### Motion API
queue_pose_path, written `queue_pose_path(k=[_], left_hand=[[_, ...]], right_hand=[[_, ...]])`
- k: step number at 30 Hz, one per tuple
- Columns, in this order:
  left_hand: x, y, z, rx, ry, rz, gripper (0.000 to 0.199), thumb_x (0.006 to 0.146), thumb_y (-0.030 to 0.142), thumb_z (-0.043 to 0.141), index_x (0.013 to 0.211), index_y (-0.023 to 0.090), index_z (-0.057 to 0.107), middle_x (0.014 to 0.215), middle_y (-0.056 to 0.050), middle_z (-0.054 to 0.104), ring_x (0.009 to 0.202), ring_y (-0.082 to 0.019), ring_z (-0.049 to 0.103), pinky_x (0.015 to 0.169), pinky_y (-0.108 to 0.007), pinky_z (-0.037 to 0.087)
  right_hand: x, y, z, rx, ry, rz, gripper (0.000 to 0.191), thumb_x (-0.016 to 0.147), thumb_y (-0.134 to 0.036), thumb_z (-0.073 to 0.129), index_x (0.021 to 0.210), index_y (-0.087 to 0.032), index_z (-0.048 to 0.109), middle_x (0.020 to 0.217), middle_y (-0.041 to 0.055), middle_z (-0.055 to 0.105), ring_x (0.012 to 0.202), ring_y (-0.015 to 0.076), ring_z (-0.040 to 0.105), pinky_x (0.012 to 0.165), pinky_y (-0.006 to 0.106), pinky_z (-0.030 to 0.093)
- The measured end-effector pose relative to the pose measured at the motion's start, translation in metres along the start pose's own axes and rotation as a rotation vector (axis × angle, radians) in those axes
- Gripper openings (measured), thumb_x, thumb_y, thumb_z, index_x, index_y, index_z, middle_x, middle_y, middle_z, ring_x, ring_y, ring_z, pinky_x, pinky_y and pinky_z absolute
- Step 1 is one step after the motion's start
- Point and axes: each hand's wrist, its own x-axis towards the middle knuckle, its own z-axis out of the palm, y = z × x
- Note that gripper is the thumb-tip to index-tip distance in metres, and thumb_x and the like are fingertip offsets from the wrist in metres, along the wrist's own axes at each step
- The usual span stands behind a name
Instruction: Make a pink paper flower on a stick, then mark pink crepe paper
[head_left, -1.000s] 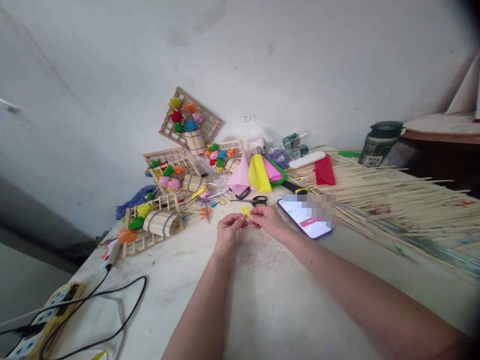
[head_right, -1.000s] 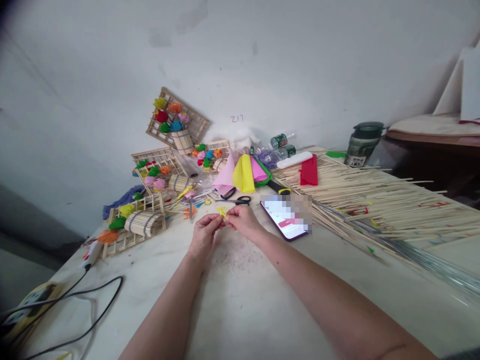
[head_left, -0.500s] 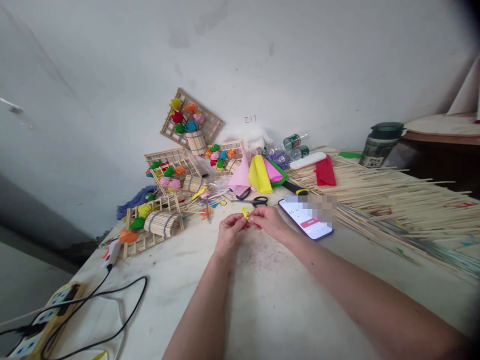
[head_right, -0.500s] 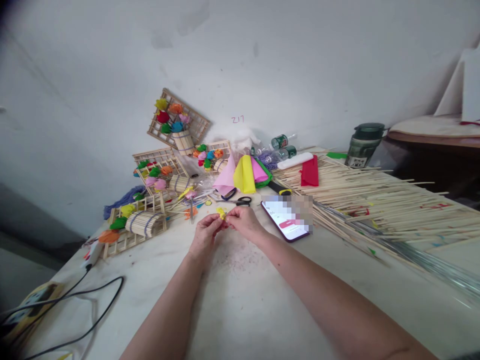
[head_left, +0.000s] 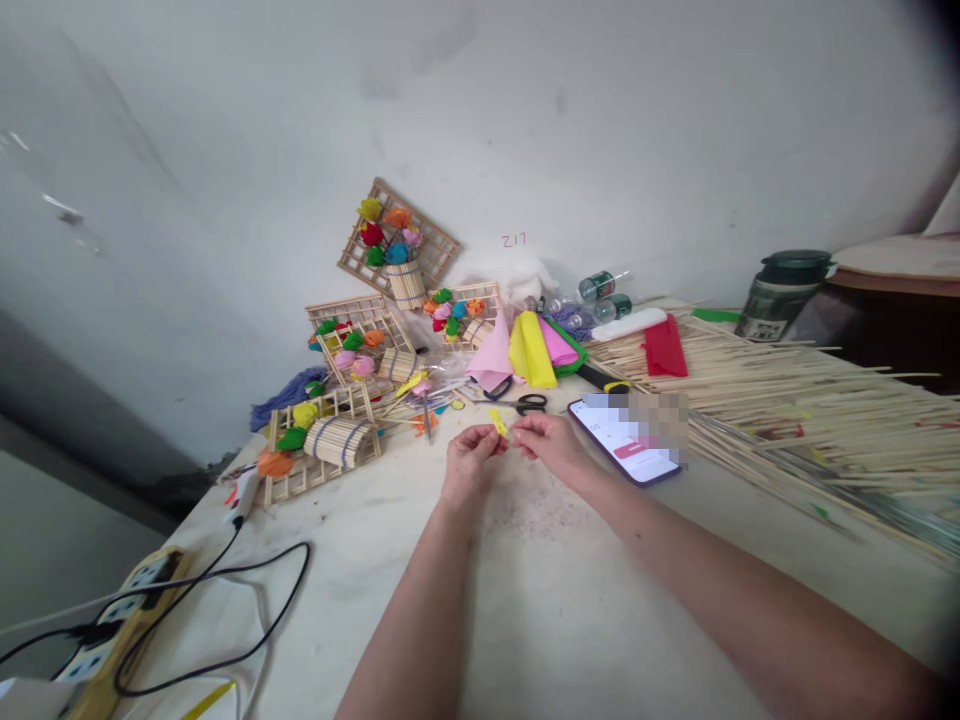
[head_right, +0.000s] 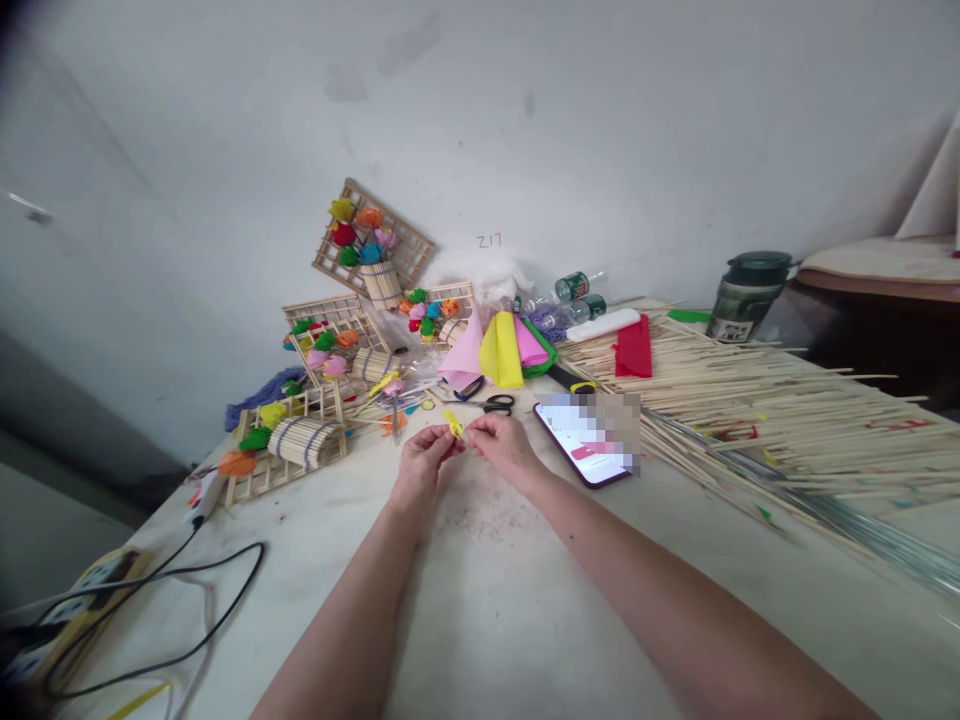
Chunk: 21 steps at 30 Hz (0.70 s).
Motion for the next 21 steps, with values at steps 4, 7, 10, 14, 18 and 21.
queue_pose_path(k=[4, 7, 10, 14, 18, 21], left_hand=[[0.006, 0.009, -0.015, -0.155, 0.309, 0.122, 0.016, 0.058, 0.025, 0.064, 0.065, 0.016, 0.054, 0.055, 0.003, 0.056, 0.051, -0.009, 0.052, 0.063, -0.028, 0.046], [0.011, 0.017, -0.033, -0.249, 0.567, 0.212, 0.015, 0.057, 0.023, 0.059, 0.061, 0.017, 0.046, 0.048, 0.007, 0.05, 0.046, -0.006, 0.048, 0.063, -0.027, 0.046], [0.014, 0.018, -0.051, -0.207, 0.737, 0.263, 0.014, 0.058, 0.024, 0.057, 0.06, 0.017, 0.045, 0.049, 0.008, 0.048, 0.043, -0.005, 0.044, 0.057, -0.023, 0.043], [0.016, 0.009, -0.068, -0.116, 0.803, 0.28, 0.018, 0.06, 0.031, 0.058, 0.069, 0.017, 0.05, 0.053, 0.007, 0.048, 0.045, -0.005, 0.045, 0.053, -0.022, 0.041], [0.022, -0.002, -0.075, -0.094, 0.832, 0.27, 0.022, 0.063, 0.034, 0.059, 0.075, 0.016, 0.052, 0.055, 0.007, 0.049, 0.047, -0.006, 0.048, 0.054, -0.023, 0.043], [0.026, -0.005, -0.075, -0.155, 0.9, 0.248, 0.02, 0.065, 0.03, 0.059, 0.074, 0.014, 0.053, 0.053, 0.006, 0.049, 0.044, -0.006, 0.045, 0.051, -0.022, 0.042]], right_hand=[[0.003, 0.021, 0.009, 0.002, 0.02, 0.022, 0.016, 0.068, -0.026, 0.05, 0.077, -0.016, 0.059, 0.069, 0.0021, 0.062, 0.054, 0.0117, 0.052, 0.048, 0.022, 0.04], [0.006, 0.03, 0.025, -0.131, 0.03, -0.045, 0.015, 0.069, -0.026, 0.051, 0.078, -0.017, 0.06, 0.069, 0.0014, 0.062, 0.054, 0.0122, 0.052, 0.05, 0.023, 0.041], [0.014, 0.024, 0.048, -0.299, -0.047, -0.147, 0.014, 0.069, -0.02, 0.051, 0.079, -0.018, 0.061, 0.078, 0.0027, 0.065, 0.059, 0.0125, 0.055, 0.056, 0.023, 0.041], [0.038, 0.005, 0.084, -0.468, -0.133, -0.127, 0.016, 0.069, -0.02, 0.054, 0.083, -0.018, 0.062, 0.081, 0.0041, 0.066, 0.061, 0.0127, 0.057, 0.056, 0.022, 0.04], [0.07, -0.005, 0.119, -0.631, -0.153, -0.033, 0.018, 0.075, -0.028, 0.05, 0.083, -0.018, 0.064, 0.074, 0.0045, 0.067, 0.063, 0.0139, 0.059, 0.055, 0.021, 0.04], [0.091, -0.007, 0.141, -0.705, -0.149, 0.023, 0.028, 0.077, -0.036, 0.048, 0.084, -0.015, 0.065, 0.078, 0.008, 0.067, 0.071, 0.017, 0.061, 0.058, 0.022, 0.041]])
